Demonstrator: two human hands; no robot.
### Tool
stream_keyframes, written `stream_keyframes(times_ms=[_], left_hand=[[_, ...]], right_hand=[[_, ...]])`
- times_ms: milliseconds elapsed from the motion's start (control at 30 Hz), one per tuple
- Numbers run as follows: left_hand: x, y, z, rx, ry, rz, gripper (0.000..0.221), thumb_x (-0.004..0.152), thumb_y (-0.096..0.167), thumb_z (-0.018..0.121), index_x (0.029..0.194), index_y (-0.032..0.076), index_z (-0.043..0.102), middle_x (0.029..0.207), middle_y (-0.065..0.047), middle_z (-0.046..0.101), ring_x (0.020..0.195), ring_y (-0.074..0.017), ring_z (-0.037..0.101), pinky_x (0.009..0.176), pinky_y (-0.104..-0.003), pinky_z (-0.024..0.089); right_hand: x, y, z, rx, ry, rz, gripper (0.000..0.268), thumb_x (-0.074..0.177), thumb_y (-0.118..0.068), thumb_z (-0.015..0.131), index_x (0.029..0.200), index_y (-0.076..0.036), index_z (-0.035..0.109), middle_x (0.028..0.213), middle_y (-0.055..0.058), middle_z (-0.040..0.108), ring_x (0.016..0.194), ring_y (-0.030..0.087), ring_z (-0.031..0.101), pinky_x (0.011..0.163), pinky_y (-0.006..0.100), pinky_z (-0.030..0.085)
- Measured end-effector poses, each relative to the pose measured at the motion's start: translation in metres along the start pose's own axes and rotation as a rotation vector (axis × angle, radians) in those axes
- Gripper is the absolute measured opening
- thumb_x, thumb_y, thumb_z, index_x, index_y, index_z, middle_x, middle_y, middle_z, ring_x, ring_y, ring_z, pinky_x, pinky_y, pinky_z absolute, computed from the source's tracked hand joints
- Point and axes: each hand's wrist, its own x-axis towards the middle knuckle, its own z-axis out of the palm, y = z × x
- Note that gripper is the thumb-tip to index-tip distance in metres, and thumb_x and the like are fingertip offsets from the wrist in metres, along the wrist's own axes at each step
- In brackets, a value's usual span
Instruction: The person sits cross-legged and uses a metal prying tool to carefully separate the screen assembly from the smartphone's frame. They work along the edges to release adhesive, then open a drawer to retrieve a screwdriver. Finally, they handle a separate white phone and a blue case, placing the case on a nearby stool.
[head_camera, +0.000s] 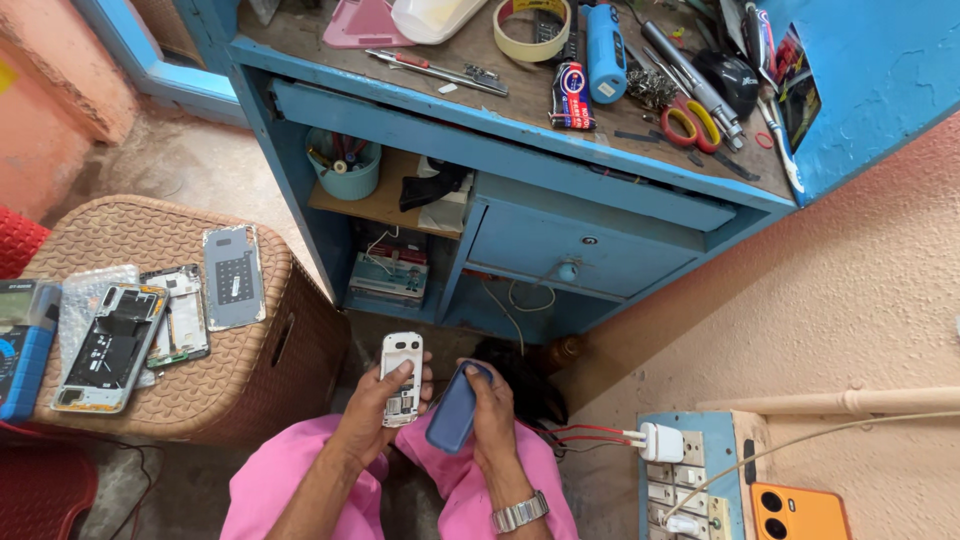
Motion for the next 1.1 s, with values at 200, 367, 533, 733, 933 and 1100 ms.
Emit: stream_keyframes(times_ms=[200, 367, 533, 733, 933, 1100], left_hand=[[0.004, -0.001, -0.002, 0.021, 0.065, 0.019, 0.042, 0.095, 0.024, 0.064, 0.126, -0.004, 0.062, 0.092, -0.014, 0.073, 0.073, -0.0208, 0.073, 0.064, -0.034, 0.063], [0.0, 0.012, 0.002, -0.068, 0.088, 0.073, 0.043, 0.097, 0.027, 0.058, 0.128, -0.002, 0.063, 0.094, -0.013, 0.073, 0.074, -0.018, 0.072, 0.066, -0.032, 0.062], [-0.001, 0.016, 0.002, -0.122, 0.074, 0.048, 0.047, 0.095, 0.039, 0.051, 0.115, -0.001, 0.066, 0.08, -0.014, 0.072, 0.062, -0.0198, 0.071, 0.058, -0.032, 0.06], [0.011, -0.011, -0.016, 0.106, 0.151, 0.085, 0.05, 0.101, 0.044, 0.06, 0.098, -0.006, 0.068, 0.07, -0.011, 0.068, 0.051, -0.0169, 0.064, 0.047, -0.031, 0.053], [0.004, -0.006, -0.01, -0.083, 0.027, 0.092, 0.051, 0.098, 0.046, 0.054, 0.105, -0.003, 0.067, 0.082, -0.016, 0.074, 0.067, -0.0225, 0.073, 0.059, -0.034, 0.059], [0.001, 0.013, -0.009, -0.462, -0.132, 0.229, 0.052, 0.106, 0.046, 0.046, 0.122, 0.001, 0.065, 0.13, -0.025, 0.064, 0.123, -0.0393, 0.062, 0.104, -0.053, 0.051]], right_hand=[[-0.002, -0.017, 0.005, 0.176, 0.045, 0.058, 0.032, 0.094, -0.011, 0.057, 0.124, -0.001, 0.064, 0.097, 0.01, 0.072, 0.088, 0.015, 0.068, 0.08, 0.029, 0.057], [-0.006, -0.026, 0.007, 0.156, 0.065, 0.035, 0.036, 0.095, -0.003, 0.06, 0.131, -0.003, 0.064, 0.103, 0.007, 0.068, 0.09, 0.013, 0.065, 0.078, 0.028, 0.054], [-0.003, -0.027, 0.006, 0.248, 0.076, 0.103, 0.034, 0.094, -0.006, 0.061, 0.127, -0.004, 0.065, 0.097, 0.007, 0.07, 0.084, 0.013, 0.067, 0.076, 0.028, 0.057], [0.001, -0.019, -0.003, 0.237, -0.09, 0.188, 0.027, 0.092, -0.008, 0.062, 0.117, 0.001, 0.067, 0.092, 0.01, 0.071, 0.077, 0.017, 0.067, 0.071, 0.029, 0.056], [-0.005, -0.024, 0.002, 0.116, -0.321, 0.245, 0.025, 0.087, -0.013, 0.062, 0.108, -0.003, 0.069, 0.092, 0.012, 0.073, 0.074, 0.019, 0.068, 0.069, 0.031, 0.056], [-0.013, -0.017, -0.003, 0.196, -0.376, 0.231, 0.019, 0.1, -0.015, 0.065, 0.105, 0.002, 0.063, 0.096, 0.016, 0.071, 0.082, 0.021, 0.07, 0.078, 0.033, 0.058]])
